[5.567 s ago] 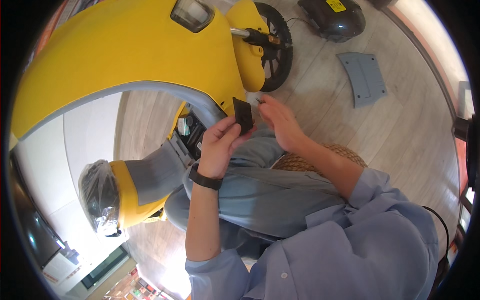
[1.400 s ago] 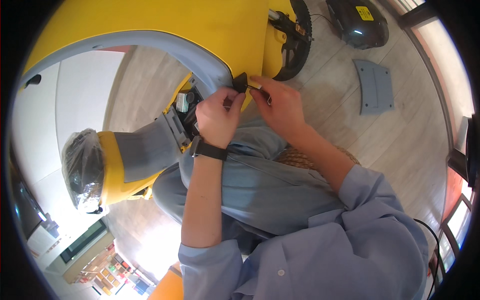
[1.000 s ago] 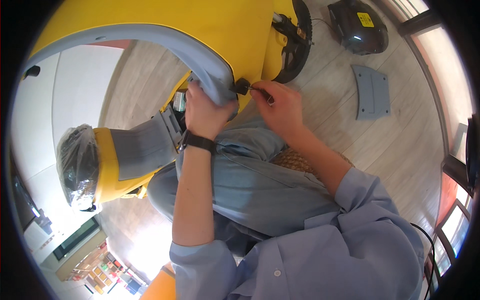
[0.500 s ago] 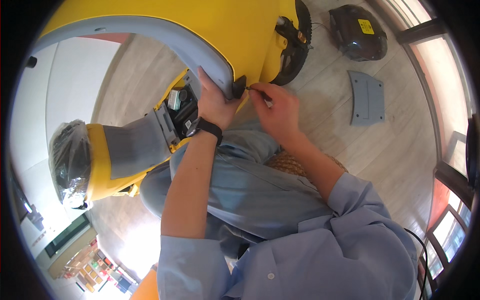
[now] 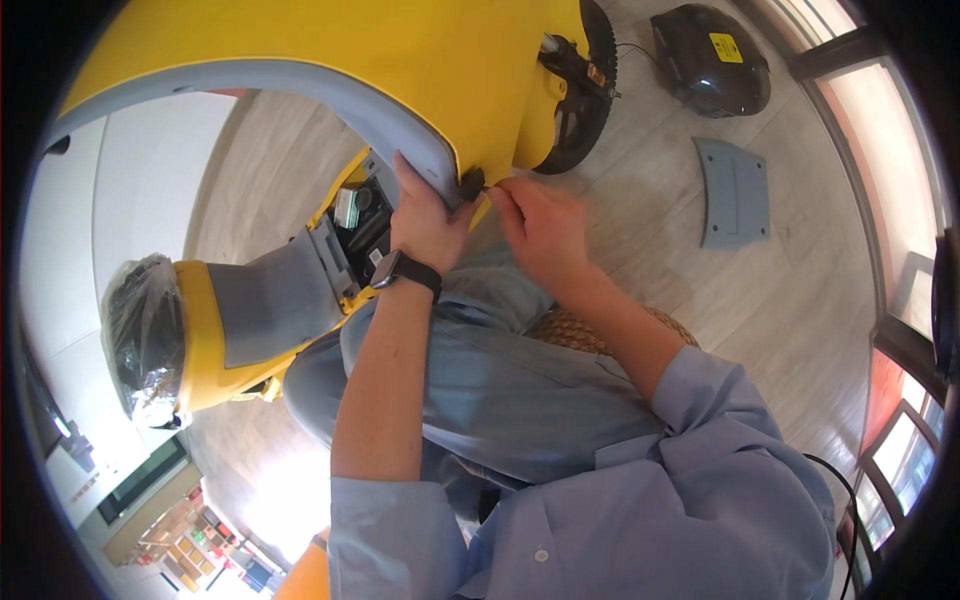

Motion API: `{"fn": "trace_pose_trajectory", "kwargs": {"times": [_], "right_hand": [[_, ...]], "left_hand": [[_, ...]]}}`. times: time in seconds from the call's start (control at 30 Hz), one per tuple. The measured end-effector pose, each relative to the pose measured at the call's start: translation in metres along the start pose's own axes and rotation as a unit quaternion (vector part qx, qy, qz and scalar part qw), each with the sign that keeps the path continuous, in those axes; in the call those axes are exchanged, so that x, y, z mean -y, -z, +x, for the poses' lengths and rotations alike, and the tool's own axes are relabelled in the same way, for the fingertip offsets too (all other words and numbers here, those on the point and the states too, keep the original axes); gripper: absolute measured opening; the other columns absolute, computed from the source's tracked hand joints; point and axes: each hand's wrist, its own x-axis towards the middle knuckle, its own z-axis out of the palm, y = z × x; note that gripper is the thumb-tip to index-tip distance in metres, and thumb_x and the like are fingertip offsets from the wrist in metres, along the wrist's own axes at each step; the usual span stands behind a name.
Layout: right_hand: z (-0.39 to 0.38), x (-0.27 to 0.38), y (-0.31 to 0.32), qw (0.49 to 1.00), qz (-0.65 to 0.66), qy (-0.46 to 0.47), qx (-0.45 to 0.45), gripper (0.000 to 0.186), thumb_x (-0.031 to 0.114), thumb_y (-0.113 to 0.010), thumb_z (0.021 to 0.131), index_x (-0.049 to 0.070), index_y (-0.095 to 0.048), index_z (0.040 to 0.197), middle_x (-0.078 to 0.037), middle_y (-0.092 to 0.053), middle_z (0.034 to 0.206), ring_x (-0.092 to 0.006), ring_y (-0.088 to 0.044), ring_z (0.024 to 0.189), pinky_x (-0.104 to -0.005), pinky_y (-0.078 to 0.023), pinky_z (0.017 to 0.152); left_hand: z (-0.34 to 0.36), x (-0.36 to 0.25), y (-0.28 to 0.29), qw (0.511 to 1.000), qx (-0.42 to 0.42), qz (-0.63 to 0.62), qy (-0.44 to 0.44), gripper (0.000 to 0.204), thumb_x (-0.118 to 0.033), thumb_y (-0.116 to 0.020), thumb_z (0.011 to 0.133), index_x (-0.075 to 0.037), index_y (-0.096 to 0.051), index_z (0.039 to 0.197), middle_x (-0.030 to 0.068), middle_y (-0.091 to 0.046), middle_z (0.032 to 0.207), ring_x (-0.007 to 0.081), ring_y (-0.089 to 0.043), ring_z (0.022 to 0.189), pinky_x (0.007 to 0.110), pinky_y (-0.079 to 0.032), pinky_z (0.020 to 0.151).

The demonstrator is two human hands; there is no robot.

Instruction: Removing and installing body panels and components on a yellow scooter using manual tools.

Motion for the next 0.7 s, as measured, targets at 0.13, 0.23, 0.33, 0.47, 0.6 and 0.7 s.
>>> {"fn": "trace_pose_trajectory", "kwargs": {"times": [0.13, 0.23, 0.33, 0.47, 0.6, 0.7], "right_hand": [[0.000, 0.001, 0.000, 0.999, -0.011, -0.044, 0.029, 0.025, 0.024, -0.063, 0.094, 0.007, -0.058, 0.076, -0.013, -0.059, 0.062, -0.0339, -0.059, 0.054, -0.0436, -0.044, 0.050], [-0.001, 0.007, 0.000, 0.996, -0.031, -0.075, 0.048, 0.031, 0.027, -0.060, 0.096, 0.007, -0.054, 0.072, -0.014, -0.058, 0.059, -0.0346, -0.058, 0.052, -0.0448, -0.043, 0.048], [0.000, 0.008, 0.001, 0.995, -0.028, -0.085, 0.047, 0.032, 0.027, -0.059, 0.097, 0.008, -0.054, 0.073, -0.014, -0.058, 0.058, -0.0351, -0.057, 0.051, -0.0454, -0.043, 0.047], [0.000, 0.008, 0.002, 0.994, -0.019, -0.088, 0.063, 0.020, 0.023, -0.060, 0.096, 0.006, -0.056, 0.085, -0.016, -0.061, 0.065, -0.0359, -0.061, 0.060, -0.0460, -0.046, 0.053], [0.006, 0.016, 0.001, 0.996, 0.047, -0.075, 0.016, 0.015, 0.016, -0.060, 0.094, 0.002, -0.053, 0.096, -0.017, -0.064, 0.075, -0.0367, -0.064, 0.071, -0.0459, -0.048, 0.061], [0.003, 0.014, 0.003, 0.993, 0.048, -0.103, 0.038, 0.018, 0.011, -0.061, 0.092, 0.000, -0.049, 0.100, -0.018, -0.064, 0.081, -0.0374, -0.064, 0.079, -0.0454, -0.049, 0.067]], "left_hand": [[-0.001, 0.005, -0.001, 0.999, -0.028, 0.004, -0.036, 0.114, -0.042, -0.077, 0.079, 0.017, -0.006, 0.146, 0.0376, -0.050, 0.130, 0.0467, -0.059, 0.111, 0.045, -0.053, 0.087], [-0.006, -0.002, 0.005, 0.998, -0.034, 0.036, -0.030, 0.115, -0.045, -0.078, 0.077, 0.017, -0.010, 0.145, 0.0372, -0.050, 0.131, 0.0467, -0.059, 0.111, 0.045, -0.053, 0.087], [-0.013, -0.007, 0.007, 0.996, -0.056, 0.042, -0.062, 0.117, -0.049, -0.078, 0.075, 0.017, -0.012, 0.145, 0.0374, -0.046, 0.135, 0.0466, -0.059, 0.111, 0.045, -0.054, 0.085], [-0.014, -0.008, 0.008, 0.996, -0.056, 0.024, -0.064, 0.116, -0.049, -0.077, 0.076, 0.016, -0.011, 0.146, 0.0379, -0.042, 0.138, 0.0471, -0.059, 0.112, 0.046, -0.054, 0.086], [-0.013, -0.004, 0.003, 0.994, -0.073, 0.017, -0.078, 0.114, -0.048, -0.074, 0.078, 0.016, -0.010, 0.146, 0.0377, -0.041, 0.139, 0.0478, -0.058, 0.112, 0.046, -0.054, 0.086], [-0.013, -0.004, -0.004, 0.994, -0.087, 0.023, -0.067, 0.111, -0.047, -0.072, 0.080, 0.016, -0.010, 0.146, 0.0377, -0.041, 0.139, 0.0485, -0.058, 0.112, 0.047, -0.054, 0.085]]}}
